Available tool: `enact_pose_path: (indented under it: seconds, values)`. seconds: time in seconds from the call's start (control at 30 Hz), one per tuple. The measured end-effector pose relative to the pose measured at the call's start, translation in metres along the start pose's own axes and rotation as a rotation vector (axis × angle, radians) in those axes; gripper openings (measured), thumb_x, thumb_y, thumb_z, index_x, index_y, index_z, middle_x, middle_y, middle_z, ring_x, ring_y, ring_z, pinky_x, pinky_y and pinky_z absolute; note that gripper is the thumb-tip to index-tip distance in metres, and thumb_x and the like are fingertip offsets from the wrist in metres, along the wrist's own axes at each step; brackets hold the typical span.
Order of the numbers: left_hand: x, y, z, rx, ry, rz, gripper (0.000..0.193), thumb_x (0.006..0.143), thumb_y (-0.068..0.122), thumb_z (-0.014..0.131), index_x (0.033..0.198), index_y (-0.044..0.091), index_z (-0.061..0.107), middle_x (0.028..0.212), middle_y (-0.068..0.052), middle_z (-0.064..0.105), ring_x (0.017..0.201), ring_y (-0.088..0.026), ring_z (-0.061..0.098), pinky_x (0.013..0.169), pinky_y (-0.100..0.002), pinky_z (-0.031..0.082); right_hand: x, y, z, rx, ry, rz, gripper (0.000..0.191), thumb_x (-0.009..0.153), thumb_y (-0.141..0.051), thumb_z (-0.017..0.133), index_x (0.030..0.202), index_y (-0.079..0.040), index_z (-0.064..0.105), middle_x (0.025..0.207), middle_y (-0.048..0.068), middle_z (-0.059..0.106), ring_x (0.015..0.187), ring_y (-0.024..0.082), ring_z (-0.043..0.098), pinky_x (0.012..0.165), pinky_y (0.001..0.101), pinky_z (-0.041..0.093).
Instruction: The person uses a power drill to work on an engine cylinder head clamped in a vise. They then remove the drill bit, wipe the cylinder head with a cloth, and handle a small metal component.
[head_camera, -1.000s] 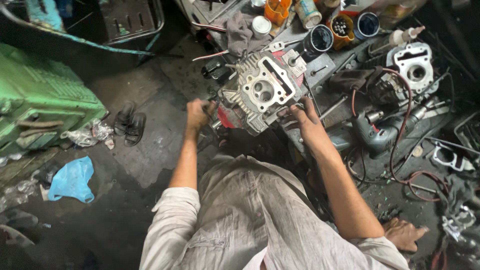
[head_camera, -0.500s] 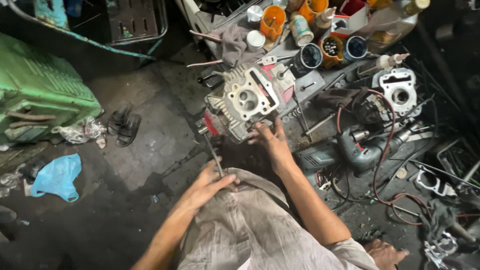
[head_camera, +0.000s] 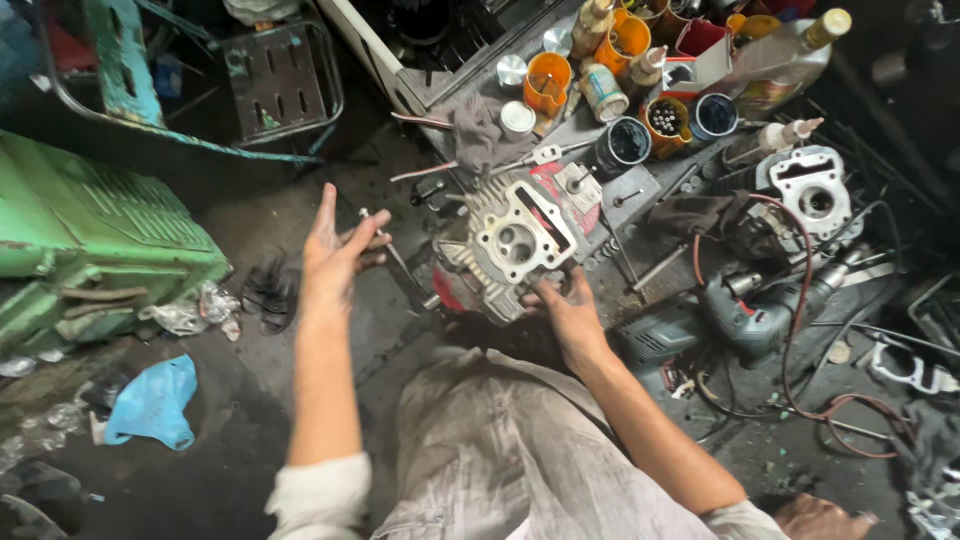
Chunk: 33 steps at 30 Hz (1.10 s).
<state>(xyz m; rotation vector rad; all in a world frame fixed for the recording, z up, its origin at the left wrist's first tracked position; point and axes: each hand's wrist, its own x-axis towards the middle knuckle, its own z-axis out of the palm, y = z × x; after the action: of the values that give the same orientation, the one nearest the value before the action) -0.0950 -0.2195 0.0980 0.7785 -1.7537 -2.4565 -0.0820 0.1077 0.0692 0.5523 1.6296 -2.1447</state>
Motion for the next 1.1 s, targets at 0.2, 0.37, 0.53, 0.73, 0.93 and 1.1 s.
enact_pose_path:
  seconds: [0.2,0.37,0.53,0.73,0.93,1.1]
  values:
    - [0.035,-0.143,-0.003,0.784,-0.054,-0.031,0.058,0.095,0.021,0.070,0.143,0.010,0.040,0.099,-0.009,0.077,0.068,-0.013,0.061,0.063,-0.030,0.052,0.001,-0.005,-0.001,-0.147,0.009,0.025,0.047,0.093,-0.015,0.066,0.136,-0.002,0.051,0.109,0.011,0.071,0.085,0.017,0.071,0.082,0.0320,0.057]
    - [0.015,-0.160,0.002,0.822,-0.194,-0.043,0.027,0.103,0.023,0.065,0.124,0.007,0.062,0.092,-0.008,0.076,0.072,-0.016,0.059,0.067,-0.033,0.049,0.012,0.001,-0.019,-0.304,-0.112,0.085,0.040,0.101,-0.023,0.065,0.121,0.011,0.064,0.105,0.015,0.075,0.092,0.018,0.072,0.090,0.0312,0.054]
    - [0.047,-0.023,0.036,0.270,-0.140,0.207,0.027,0.108,0.028,0.056,0.107,0.007,0.072,0.078,0.000,0.065,0.067,-0.007,0.058,0.061,-0.028,0.049,0.003,0.002,-0.014,-0.172,-0.139,0.102,0.045,0.098,-0.027,0.067,0.122,0.011,0.061,0.108,0.017,0.070,0.096,0.021,0.067,0.090,0.0345,0.053]
    - [0.002,0.069,0.102,1.018,-0.297,0.531,0.036,0.095,0.042,0.071,0.098,0.007,0.074,0.081,-0.013,0.071,0.071,-0.026,0.066,0.065,-0.039,0.052,-0.032,-0.038,-0.017,0.276,-0.444,0.124,0.046,0.088,-0.026,0.064,0.122,0.003,0.055,0.120,0.014,0.065,0.116,0.027,0.062,0.104,0.0422,0.048]
    - [-0.009,0.084,0.122,1.011,-0.421,0.526,0.046,0.086,0.050,0.077,0.086,0.005,0.067,0.070,-0.014,0.068,0.065,-0.025,0.066,0.064,-0.040,0.052,-0.058,-0.058,-0.007,0.335,-0.510,0.118,0.050,0.104,-0.041,0.058,0.133,0.000,0.055,0.129,0.018,0.060,0.119,0.030,0.058,0.106,0.0469,0.045]
    - [-0.073,0.120,0.112,0.987,-0.303,0.481,0.045,0.085,0.047,0.078,0.086,0.004,0.065,0.062,-0.013,0.062,0.055,-0.025,0.057,0.056,-0.039,0.048,-0.081,-0.104,0.007,0.065,-0.465,-0.015,0.066,0.095,-0.050,0.050,0.150,-0.013,0.044,0.151,0.007,0.055,0.136,0.023,0.054,0.113,0.0412,0.041]
